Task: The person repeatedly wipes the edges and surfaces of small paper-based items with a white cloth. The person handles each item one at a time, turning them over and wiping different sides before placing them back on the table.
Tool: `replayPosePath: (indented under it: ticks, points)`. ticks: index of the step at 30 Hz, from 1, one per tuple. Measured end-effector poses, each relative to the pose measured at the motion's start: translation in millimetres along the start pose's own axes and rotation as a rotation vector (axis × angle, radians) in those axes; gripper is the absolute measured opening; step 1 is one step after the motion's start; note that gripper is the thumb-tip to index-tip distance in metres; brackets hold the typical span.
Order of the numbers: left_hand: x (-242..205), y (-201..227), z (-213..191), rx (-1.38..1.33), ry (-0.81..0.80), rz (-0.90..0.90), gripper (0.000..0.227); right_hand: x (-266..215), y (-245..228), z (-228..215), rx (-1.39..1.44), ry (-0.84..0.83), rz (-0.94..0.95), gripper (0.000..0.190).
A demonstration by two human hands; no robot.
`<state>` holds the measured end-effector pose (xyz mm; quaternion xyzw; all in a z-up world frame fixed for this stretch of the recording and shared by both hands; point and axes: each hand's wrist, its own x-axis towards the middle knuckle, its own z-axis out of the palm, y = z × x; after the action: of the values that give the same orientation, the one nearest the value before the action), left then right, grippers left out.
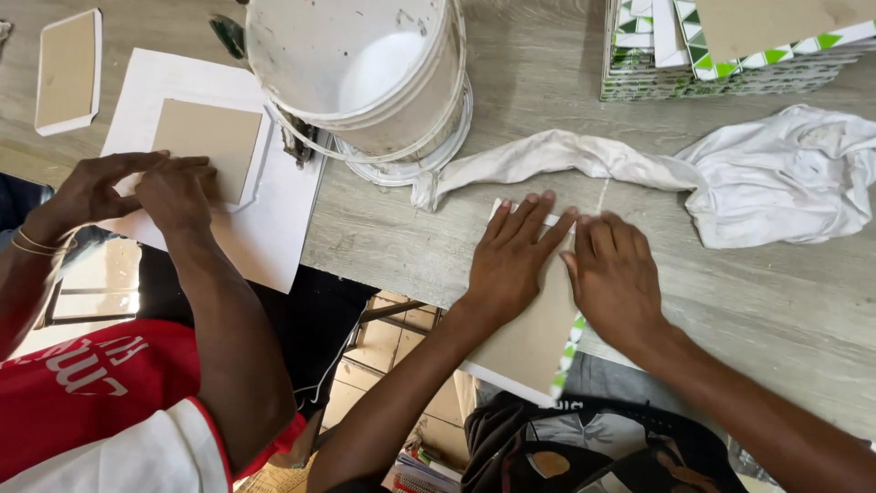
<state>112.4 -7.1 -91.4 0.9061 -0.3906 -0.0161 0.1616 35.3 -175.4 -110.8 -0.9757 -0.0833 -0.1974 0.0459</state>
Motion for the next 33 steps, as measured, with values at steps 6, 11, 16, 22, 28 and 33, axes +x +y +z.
replayPosePath:
  ticks: [6,11,16,22,28,33]
  points:
    - [-7.8,-7.0,-8.5,-0.024,-0.132,0.200,0.073,-31.3,43.4,-53.9,0.072,-0.191,0.270,0.042]
    - [-15.3,-13.4,4.0,-0.151,0.063,0.302,0.067,-16.7,82.7,-32.0,0.276,-0.078,0.468,0.047]
    - [-11.3,2.0,-10.2,-0.145,0.308,0.235,0.030,21.9,21.7,-12.3,0.703,-0.239,0.174,0.016]
    - [-11.8,1.2,-9.1,0.003,0.293,0.057,0.050,-9.2,29.9,-57.3,0.575,-0.677,0.452,0.013]
    - [-13.8,-6.1,-2.1,-0.044,0.382,0.068,0.035,68.7,21.8,-37.1,0.569,-0.797,0.525,0.010]
    - [-13.0,-5.3,-6.1,-0.081,0.399,0.028,0.033,117.8,11.6,-5.2,0.579,-0.616,0.321,0.014]
